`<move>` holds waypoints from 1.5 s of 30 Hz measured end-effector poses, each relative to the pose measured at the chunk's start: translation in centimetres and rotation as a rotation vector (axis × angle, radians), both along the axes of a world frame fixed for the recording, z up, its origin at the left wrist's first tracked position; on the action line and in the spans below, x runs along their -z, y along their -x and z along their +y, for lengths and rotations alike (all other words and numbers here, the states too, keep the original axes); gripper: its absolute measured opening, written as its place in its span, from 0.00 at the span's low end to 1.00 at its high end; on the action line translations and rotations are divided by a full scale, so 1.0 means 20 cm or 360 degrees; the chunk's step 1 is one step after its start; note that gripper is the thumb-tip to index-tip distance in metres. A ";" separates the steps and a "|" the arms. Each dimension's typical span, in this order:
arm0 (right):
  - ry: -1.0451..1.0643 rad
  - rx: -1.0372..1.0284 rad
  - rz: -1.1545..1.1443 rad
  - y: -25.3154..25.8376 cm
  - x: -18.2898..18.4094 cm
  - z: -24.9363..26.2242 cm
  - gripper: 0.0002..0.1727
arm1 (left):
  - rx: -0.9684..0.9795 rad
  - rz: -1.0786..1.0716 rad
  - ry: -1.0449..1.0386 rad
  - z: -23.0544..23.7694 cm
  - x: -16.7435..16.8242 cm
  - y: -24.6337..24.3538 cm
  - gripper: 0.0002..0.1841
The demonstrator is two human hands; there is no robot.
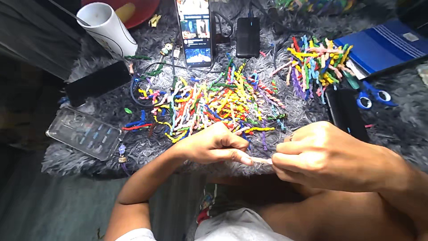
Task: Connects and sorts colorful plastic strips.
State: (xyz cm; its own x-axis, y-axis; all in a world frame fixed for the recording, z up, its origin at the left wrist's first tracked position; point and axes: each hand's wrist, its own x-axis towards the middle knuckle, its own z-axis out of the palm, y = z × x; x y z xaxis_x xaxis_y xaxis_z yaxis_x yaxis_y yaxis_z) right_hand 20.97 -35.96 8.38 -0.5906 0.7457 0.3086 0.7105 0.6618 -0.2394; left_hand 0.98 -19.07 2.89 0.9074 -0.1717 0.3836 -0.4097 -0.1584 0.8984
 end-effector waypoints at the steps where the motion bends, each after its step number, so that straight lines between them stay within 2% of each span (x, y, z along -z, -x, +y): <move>1: -0.0011 0.0015 -0.0001 0.00 0.00 0.00 0.20 | -0.0050 -0.0003 0.0009 0.00 0.00 0.00 0.22; 6: -0.0041 0.0081 0.0049 -0.04 -0.02 -0.02 0.20 | -0.0263 -0.0066 0.0343 0.02 0.02 0.03 0.21; 9: -0.0098 0.0303 0.0057 -0.11 -0.03 -0.04 0.21 | -0.0563 -0.0160 0.0414 0.06 0.00 0.04 0.18; 11: -0.0147 0.0643 -0.0061 -0.16 -0.04 -0.02 0.23 | -0.0822 -0.0217 0.0119 0.03 -0.01 0.03 0.17; 15: -0.0149 0.1455 -0.0251 -0.30 0.00 0.08 0.28 | -0.1138 -0.0323 -0.0598 -0.01 0.03 -0.01 0.14; 17: -0.0146 0.1811 -0.0346 -0.37 0.05 0.13 0.31 | -0.1198 -0.0389 -0.0688 -0.02 0.05 -0.01 0.13; 20: 0.0162 0.2157 -0.0361 -0.44 0.05 0.16 0.40 | -0.1230 -0.0479 -0.0695 -0.02 0.07 -0.02 0.13; 22: 0.0292 0.1978 -0.0303 -0.43 0.05 0.15 0.39 | -0.1257 -0.0515 -0.0753 -0.03 0.08 -0.02 0.13; 26: 0.0565 0.1064 -0.0062 -0.31 0.14 0.15 0.20 | -0.1285 -0.0532 -0.0913 -0.03 0.10 -0.03 0.15; 28: 0.0637 0.0722 -0.0104 -0.25 0.22 0.15 0.16 | -0.1285 -0.0559 -0.0985 -0.03 0.11 -0.03 0.15; 30: 0.0607 0.0548 -0.0170 -0.22 0.28 0.16 0.11 | -0.1294 -0.0575 -0.1060 -0.03 0.12 -0.03 0.15; 33: 0.0504 0.0448 -0.0207 -0.21 0.31 0.16 0.01 | -0.1256 -0.0598 -0.1070 -0.03 0.12 -0.03 0.15; 39: 0.0128 0.0458 -0.0040 -0.19 0.23 0.14 0.12 | -0.1314 -0.0607 -0.1098 -0.05 0.11 -0.04 0.12; 43: -0.0151 0.0464 0.0011 -0.10 0.16 0.11 0.15 | -0.1171 -0.0496 -0.1172 -0.06 0.10 -0.05 0.18; 45: -0.0236 0.0466 0.0043 -0.06 0.13 0.10 0.15 | -0.1099 -0.0558 -0.1130 -0.06 0.11 -0.05 0.13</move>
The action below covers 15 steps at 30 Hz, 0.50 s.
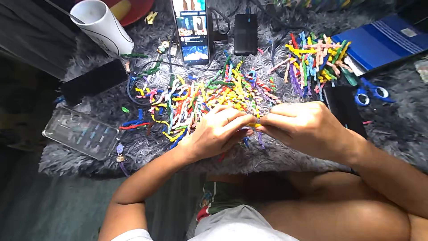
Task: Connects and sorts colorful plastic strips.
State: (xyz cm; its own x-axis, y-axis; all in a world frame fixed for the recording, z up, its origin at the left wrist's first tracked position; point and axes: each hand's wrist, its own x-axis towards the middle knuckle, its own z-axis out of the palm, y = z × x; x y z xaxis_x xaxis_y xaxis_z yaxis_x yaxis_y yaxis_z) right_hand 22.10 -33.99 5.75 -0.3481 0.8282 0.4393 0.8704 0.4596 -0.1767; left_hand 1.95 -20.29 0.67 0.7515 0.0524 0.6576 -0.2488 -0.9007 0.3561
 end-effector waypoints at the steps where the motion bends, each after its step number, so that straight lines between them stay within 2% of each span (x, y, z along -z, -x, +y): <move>1: -0.0026 -0.0007 0.0023 0.01 -0.01 -0.01 0.15 | 0.0046 -0.0035 0.0008 0.00 0.01 0.00 0.10; 4: -0.0026 -0.0032 0.0148 0.04 -0.03 -0.03 0.15 | 0.0125 -0.0096 0.0017 0.00 0.00 0.01 0.09; 6: 0.0096 -0.0024 0.0290 0.04 -0.03 -0.03 0.16 | 0.0117 -0.0153 -0.0002 -0.01 0.01 0.01 0.09; 15: 0.1304 -0.0235 0.1299 0.00 0.00 0.03 0.21 | -0.0088 -0.0349 -0.0518 0.00 0.06 0.03 0.07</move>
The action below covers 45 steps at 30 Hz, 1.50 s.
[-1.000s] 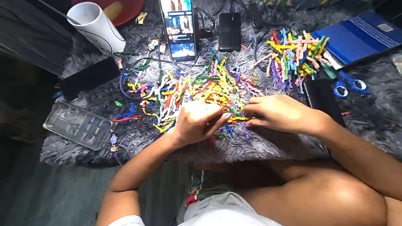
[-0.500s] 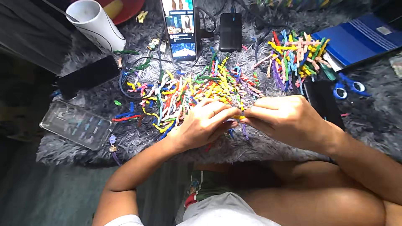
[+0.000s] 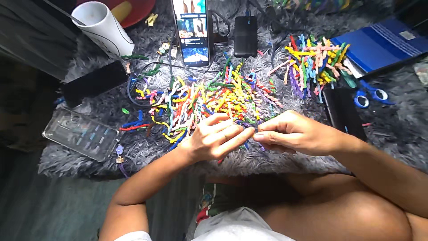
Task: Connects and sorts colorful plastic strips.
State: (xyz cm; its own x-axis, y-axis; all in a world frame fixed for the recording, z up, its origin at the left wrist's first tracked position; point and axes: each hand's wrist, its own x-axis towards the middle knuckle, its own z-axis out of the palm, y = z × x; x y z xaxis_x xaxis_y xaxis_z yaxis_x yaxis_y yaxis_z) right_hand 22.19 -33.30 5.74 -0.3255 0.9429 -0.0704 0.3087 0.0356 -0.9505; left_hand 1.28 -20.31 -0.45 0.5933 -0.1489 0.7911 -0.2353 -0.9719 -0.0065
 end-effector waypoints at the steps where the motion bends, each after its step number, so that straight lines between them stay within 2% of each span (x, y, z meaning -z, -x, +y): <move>1: 0.0074 -0.0020 0.0092 0.00 0.00 0.01 0.21 | 0.0005 0.0007 -0.0013 0.00 0.00 0.00 0.07; 3: 0.0026 -0.0040 0.0159 -0.01 0.01 0.01 0.19 | 0.0117 0.0058 0.0107 0.00 -0.01 0.00 0.09; 4: -0.0080 -0.0043 0.0121 -0.01 0.01 0.01 0.18 | 0.0231 0.0106 0.0269 -0.01 -0.02 -0.01 0.10; 8: -0.0566 -0.0208 -0.0071 -0.02 -0.02 -0.01 0.16 | 0.0936 0.0529 0.1326 -0.02 -0.11 -0.02 0.08; 10: -0.0805 -0.0295 -0.0217 -0.01 -0.04 -0.03 0.16 | 0.1157 0.0703 0.1725 -0.03 -0.11 -0.01 0.07; 13: -0.1031 -0.0295 -0.0399 0.01 -0.06 -0.05 0.16 | 0.1314 0.0812 0.2055 -0.03 -0.11 0.00 0.04; 16: -0.1122 -0.0254 -0.0504 0.03 -0.09 -0.06 0.17 | 0.1393 0.0806 0.2185 -0.04 -0.12 0.00 0.03; 19: -0.1202 -0.0206 -0.0622 0.03 -0.10 -0.07 0.16 | 0.1349 0.0743 0.2154 -0.04 -0.12 0.00 0.03; 26: -0.1371 -0.0140 -0.1065 0.01 -0.13 -0.11 0.18 | 0.1080 0.0722 0.1647 -0.02 -0.13 -0.02 0.06; 37: -0.1365 -0.0217 -0.1294 0.03 -0.16 -0.15 0.17 | 0.1128 0.1107 0.1725 0.01 -0.14 0.00 0.09; 41: -0.1349 -0.0139 -0.1244 0.00 -0.15 -0.14 0.18 | 0.0845 0.1074 0.1413 0.03 -0.16 0.00 0.10; 45: -0.1342 -0.0077 -0.1249 -0.01 -0.14 -0.13 0.18 | 0.0476 0.0842 0.0953 0.03 -0.14 0.00 0.11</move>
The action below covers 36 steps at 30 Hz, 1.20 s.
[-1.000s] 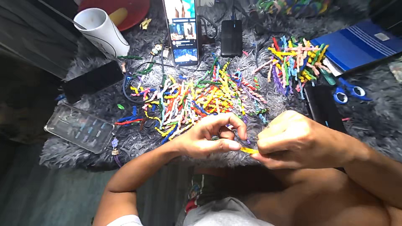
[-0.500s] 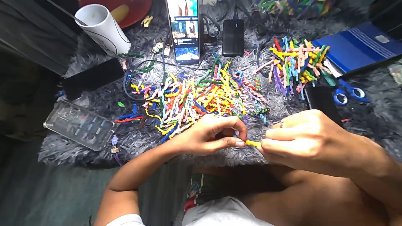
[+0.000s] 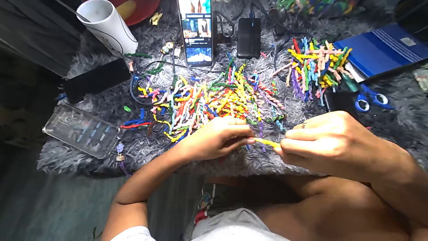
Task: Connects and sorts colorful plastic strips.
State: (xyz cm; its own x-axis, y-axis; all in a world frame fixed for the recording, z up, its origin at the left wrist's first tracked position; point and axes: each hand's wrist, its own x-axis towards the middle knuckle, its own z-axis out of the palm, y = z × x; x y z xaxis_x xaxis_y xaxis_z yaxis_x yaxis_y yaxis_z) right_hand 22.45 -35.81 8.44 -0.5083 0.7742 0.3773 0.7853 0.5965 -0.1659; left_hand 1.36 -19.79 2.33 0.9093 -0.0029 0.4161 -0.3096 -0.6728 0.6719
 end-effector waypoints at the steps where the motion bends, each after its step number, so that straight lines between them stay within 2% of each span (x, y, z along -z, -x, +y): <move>1: 0.0007 0.0004 -0.0014 0.00 0.00 0.00 0.18 | -0.0035 -0.0052 -0.0048 0.00 0.01 0.00 0.13; 3: 0.0014 -0.0007 -0.0025 0.00 0.00 0.00 0.18 | -0.0007 -0.0165 -0.0019 0.00 0.01 0.00 0.14; 5: 0.0026 -0.0059 -0.0002 0.00 0.00 0.00 0.18 | 0.0154 -0.0202 0.0111 0.01 -0.01 0.00 0.13; 12: 0.0053 -0.0209 0.0006 0.03 -0.05 -0.04 0.18 | 0.0593 -0.0085 0.0816 0.01 -0.01 -0.02 0.14; 21: 0.0354 -0.0443 0.0452 0.04 0.00 0.00 0.15 | 0.0770 -0.0061 0.0910 0.02 -0.01 -0.02 0.15; 26: 0.0439 -0.0409 0.0727 -0.02 0.02 0.04 0.16 | 0.0561 -0.0206 0.0949 0.06 -0.01 0.01 0.16; 29: 0.0296 -0.0030 0.0665 -0.08 0.00 0.05 0.19 | 0.0303 -0.0360 0.1181 0.10 0.02 0.02 0.16; 32: 0.0037 0.0629 0.0372 -0.16 0.01 0.07 0.20 | 0.0130 -0.0345 0.1338 0.10 0.03 0.00 0.18; 36: -0.0082 0.1490 -0.0063 -0.34 0.08 0.14 0.29 | 0.0013 -0.0288 0.1332 0.08 0.04 -0.02 0.20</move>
State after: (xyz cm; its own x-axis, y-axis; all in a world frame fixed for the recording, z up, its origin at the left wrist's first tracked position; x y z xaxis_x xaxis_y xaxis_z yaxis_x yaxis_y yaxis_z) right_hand 29.32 -32.97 6.77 0.2997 0.8574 0.4183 0.9539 -0.2750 -0.1197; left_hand 1.70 -18.18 1.55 0.8299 0.3637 0.4231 -0.4628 0.0254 0.8861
